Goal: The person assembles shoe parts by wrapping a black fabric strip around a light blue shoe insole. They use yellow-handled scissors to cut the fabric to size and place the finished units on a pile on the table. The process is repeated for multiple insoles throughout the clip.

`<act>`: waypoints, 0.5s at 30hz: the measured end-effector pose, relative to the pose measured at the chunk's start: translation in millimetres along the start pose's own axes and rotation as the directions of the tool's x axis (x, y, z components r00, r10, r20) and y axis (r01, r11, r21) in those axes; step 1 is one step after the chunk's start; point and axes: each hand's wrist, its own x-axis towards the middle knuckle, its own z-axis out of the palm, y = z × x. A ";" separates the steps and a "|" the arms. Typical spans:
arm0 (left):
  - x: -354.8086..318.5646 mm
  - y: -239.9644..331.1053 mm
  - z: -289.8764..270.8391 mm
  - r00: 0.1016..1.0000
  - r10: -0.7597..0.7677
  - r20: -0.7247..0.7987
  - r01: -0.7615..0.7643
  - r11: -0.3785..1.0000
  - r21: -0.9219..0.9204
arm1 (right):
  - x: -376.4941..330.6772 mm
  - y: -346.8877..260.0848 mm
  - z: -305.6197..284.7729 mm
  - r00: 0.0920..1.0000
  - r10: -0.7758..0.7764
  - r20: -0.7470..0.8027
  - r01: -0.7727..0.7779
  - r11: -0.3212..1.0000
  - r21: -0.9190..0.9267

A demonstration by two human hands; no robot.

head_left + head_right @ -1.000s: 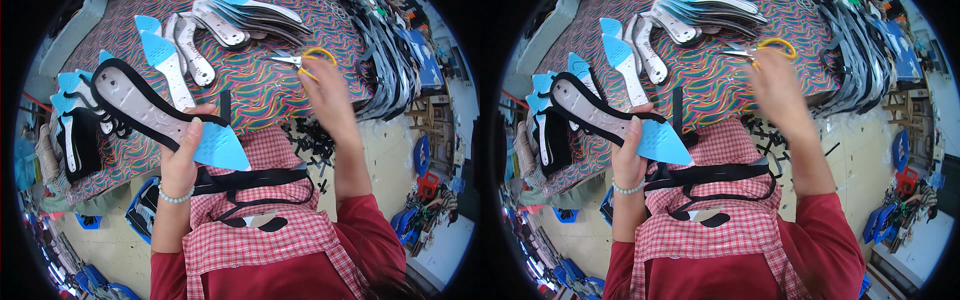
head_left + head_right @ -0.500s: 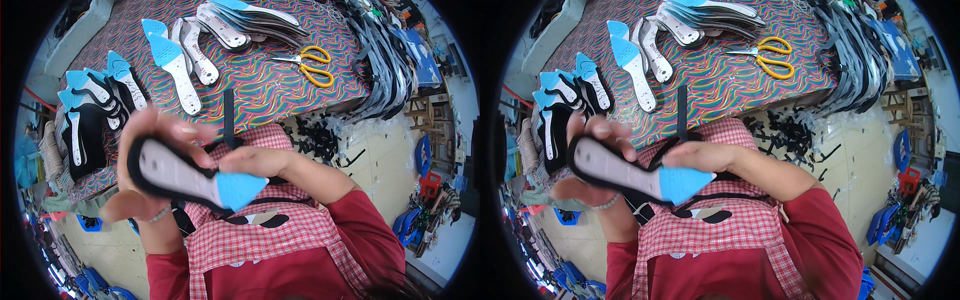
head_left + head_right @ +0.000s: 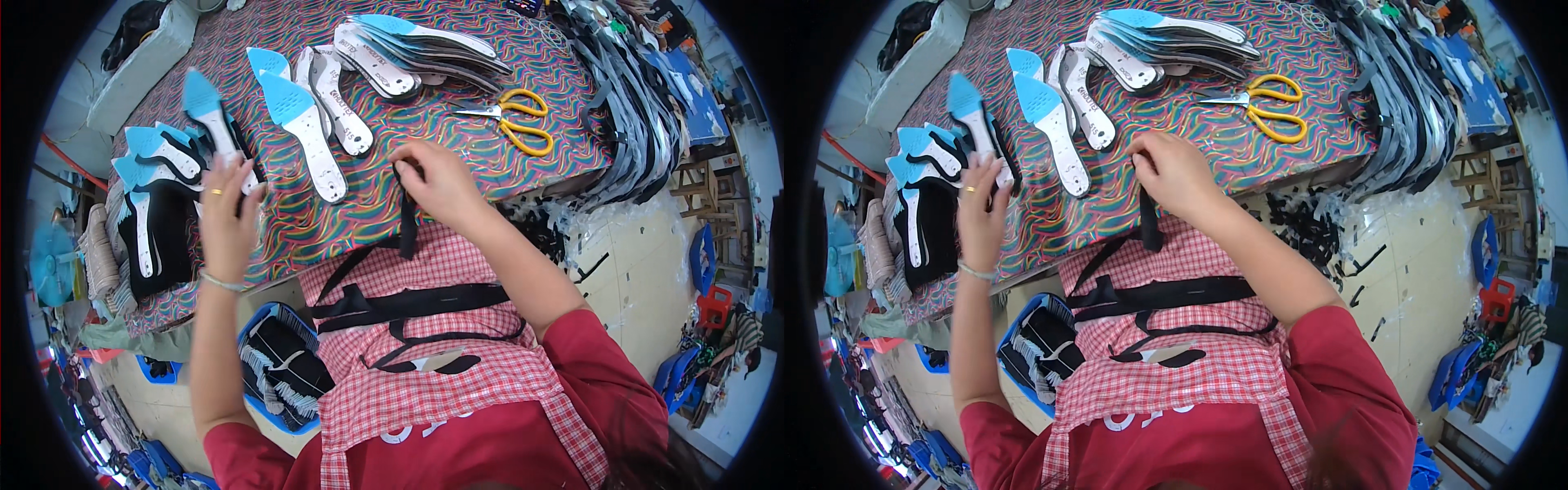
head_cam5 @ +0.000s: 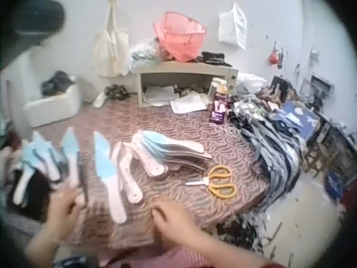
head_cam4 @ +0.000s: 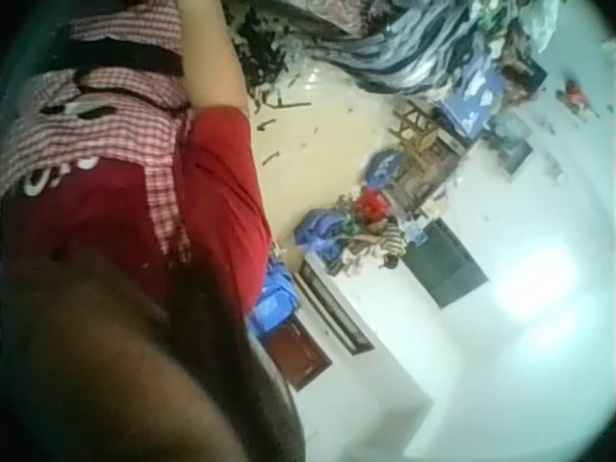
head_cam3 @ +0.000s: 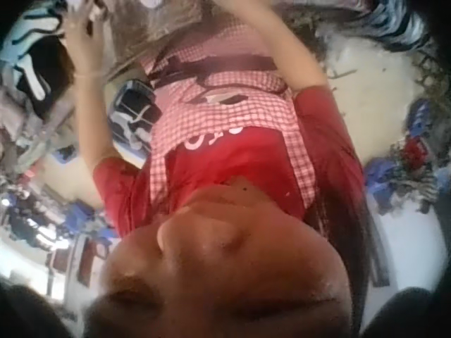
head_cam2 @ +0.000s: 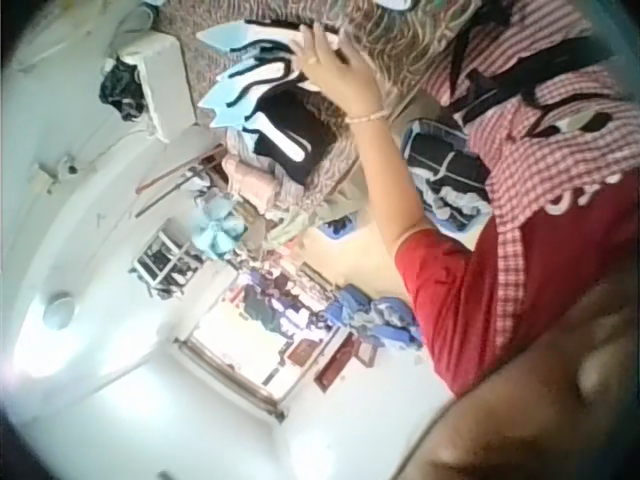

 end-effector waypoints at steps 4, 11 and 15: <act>13.3 74.3 64.2 0.961 -0.236 0.145 0.275 0.875 -0.398 | 33.7 -7.1 10.3 0.995 0.071 -0.072 -0.004 0.743 0.670; 31.0 67.9 54.8 0.810 -0.390 0.438 0.330 -0.314 -0.890 | 102.9 0.4 61.7 0.921 -0.308 -0.240 0.370 0.885 0.283; 32.2 52.5 23.1 0.860 -0.388 0.331 0.117 -0.482 -0.868 | 105.0 11.4 64.2 0.980 -0.131 -0.148 0.174 0.928 0.330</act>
